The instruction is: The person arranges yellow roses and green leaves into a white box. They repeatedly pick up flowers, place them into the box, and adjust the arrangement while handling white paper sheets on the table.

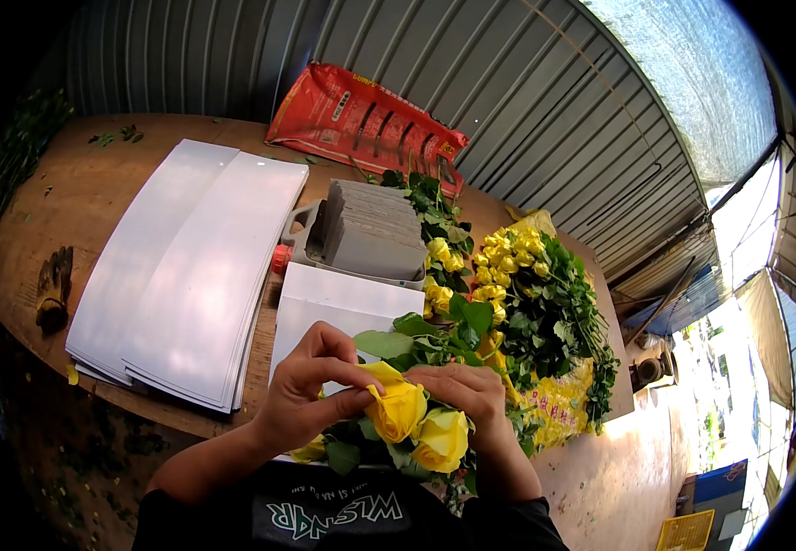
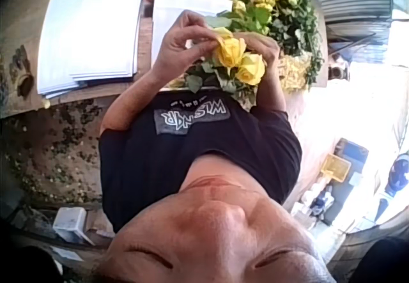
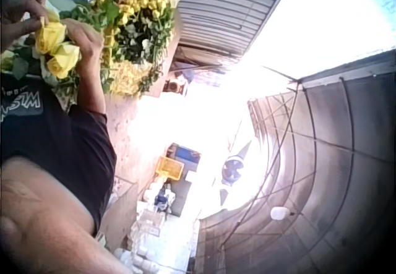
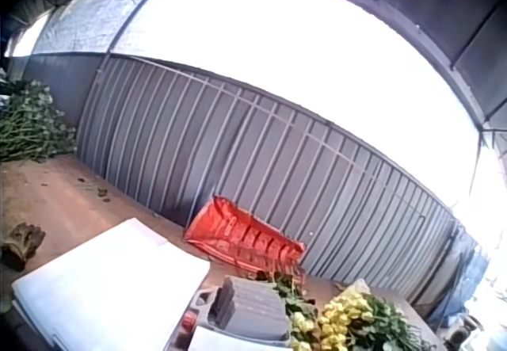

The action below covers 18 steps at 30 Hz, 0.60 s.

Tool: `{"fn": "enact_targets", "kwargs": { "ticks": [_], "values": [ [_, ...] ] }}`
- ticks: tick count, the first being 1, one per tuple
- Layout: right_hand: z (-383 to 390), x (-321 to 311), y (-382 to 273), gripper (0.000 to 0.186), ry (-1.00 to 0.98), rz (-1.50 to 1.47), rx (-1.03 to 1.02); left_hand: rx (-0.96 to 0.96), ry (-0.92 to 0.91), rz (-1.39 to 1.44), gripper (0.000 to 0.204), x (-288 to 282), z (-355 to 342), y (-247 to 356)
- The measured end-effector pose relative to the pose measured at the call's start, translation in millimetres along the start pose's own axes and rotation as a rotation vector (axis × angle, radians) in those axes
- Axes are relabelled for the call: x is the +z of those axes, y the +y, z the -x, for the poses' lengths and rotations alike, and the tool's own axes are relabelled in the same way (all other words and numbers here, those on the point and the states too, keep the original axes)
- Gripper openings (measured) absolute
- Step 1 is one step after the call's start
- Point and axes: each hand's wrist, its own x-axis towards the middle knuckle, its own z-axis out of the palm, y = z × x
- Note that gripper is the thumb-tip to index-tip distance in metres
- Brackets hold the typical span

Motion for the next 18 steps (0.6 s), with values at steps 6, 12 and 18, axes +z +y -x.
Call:
{"fn": "enact_targets", "kwargs": {
  "ticks": [6, 12, 18],
  "values": [
    [-5.9, 4.5, -3.1, 0.025, 0.151, 0.092, -0.099, 0.031, 0.108, -0.023, 0.015, 2.2, 2.4, -3.4],
    [1.6, 9.7, 5.2, 0.03, 0.196, 0.157, -0.197, 0.011, 0.175, -0.077, 0.013, 6.5, 1.2, -0.9],
    [4.6, 10.7, 10.7, 0.031, 0.157, 0.166, -0.255, 0.071, 0.216, -0.11, 0.01, 4.8, -5.6, 2.9]
  ]
}}
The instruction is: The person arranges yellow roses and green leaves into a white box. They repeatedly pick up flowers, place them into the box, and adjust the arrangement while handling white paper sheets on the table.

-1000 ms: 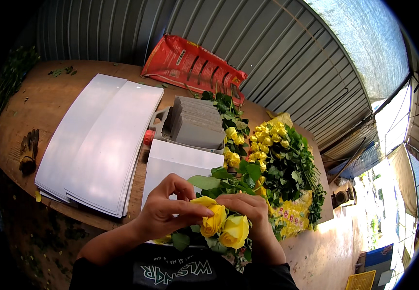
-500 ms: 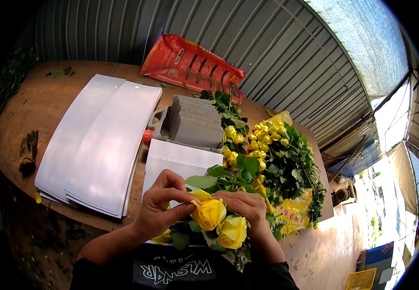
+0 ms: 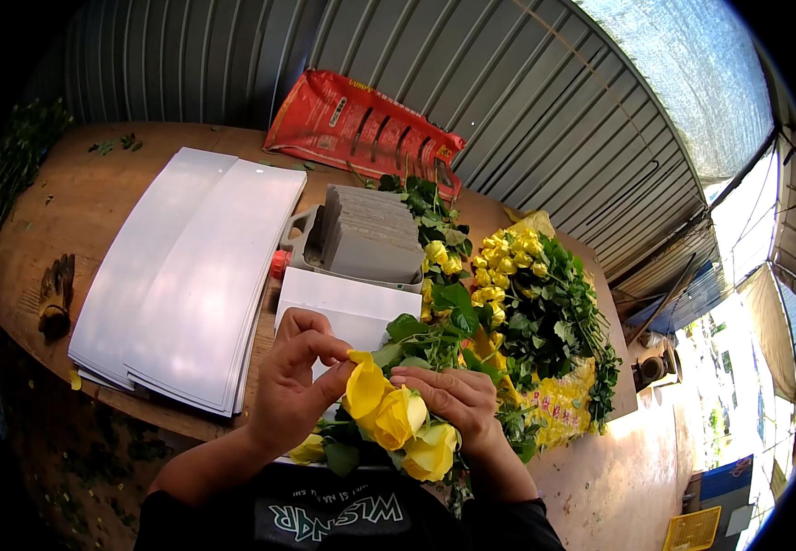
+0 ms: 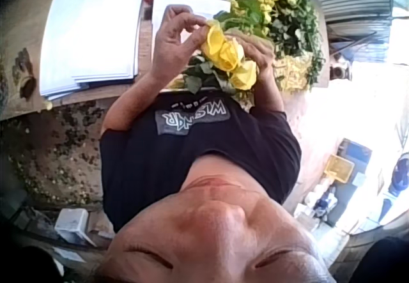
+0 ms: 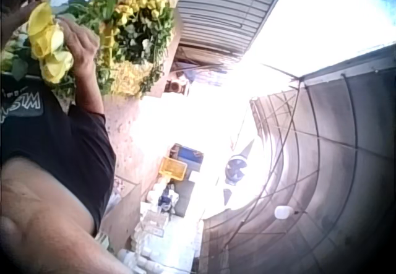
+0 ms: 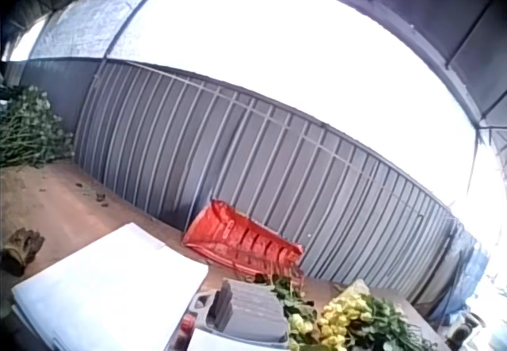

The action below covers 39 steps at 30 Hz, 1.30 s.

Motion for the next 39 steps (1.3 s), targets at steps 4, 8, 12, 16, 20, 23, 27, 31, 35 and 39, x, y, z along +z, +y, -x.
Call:
{"fn": "enact_targets", "kwargs": {
  "ticks": [4, 8, 12, 16, 20, 23, 27, 31, 35, 39],
  "values": [
    [0.2, 0.8, 1.4, 0.031, 0.002, -0.033, 0.011, -0.092, -0.022, 0.426, 0.009, 1.9, -5.3, 12.1],
    [0.9, -1.4, 2.0, 0.031, 0.004, -0.036, -0.015, -0.078, -0.281, 0.274, 0.01, -10.5, -8.4, 20.1],
    [-5.5, -1.9, -2.8, 0.031, 0.004, -0.038, -0.043, 0.164, -0.45, -0.15, 0.018, -10.9, -17.9, 20.5],
    [-1.4, -1.2, 0.2, 0.03, -0.044, -0.051, -0.04, 0.2, -0.489, -0.253, 0.022, -12.1, -19.6, 17.5],
    [1.3, -1.6, 4.9, 0.028, -0.071, -0.095, -0.057, 0.159, -0.556, -0.324, 0.026, -14.9, -23.6, 19.3],
    [-0.4, -1.1, 3.9, 0.028, -0.079, -0.147, -0.049, 0.166, -0.584, -0.381, 0.027, -15.9, -23.4, 18.9],
    [2.4, 0.4, 4.9, 0.027, -0.091, -0.171, -0.044, 0.148, -0.48, -0.182, 0.025, -11.9, -16.7, 8.3],
    [-4.0, 4.6, -1.5, 0.026, 0.063, -0.081, -0.053, 0.084, -0.39, -0.027, 0.023, -5.8, -11.5, 1.2],
    [5.4, 8.5, 3.9, 0.025, 0.139, -0.016, -0.032, 0.031, -0.294, 0.12, 0.019, 5.0, -7.3, -8.1],
    [6.4, 10.1, 4.1, 0.026, 0.203, -0.016, -0.018, -0.011, -0.218, 0.207, 0.017, 15.5, -1.4, -13.4]
  ]
}}
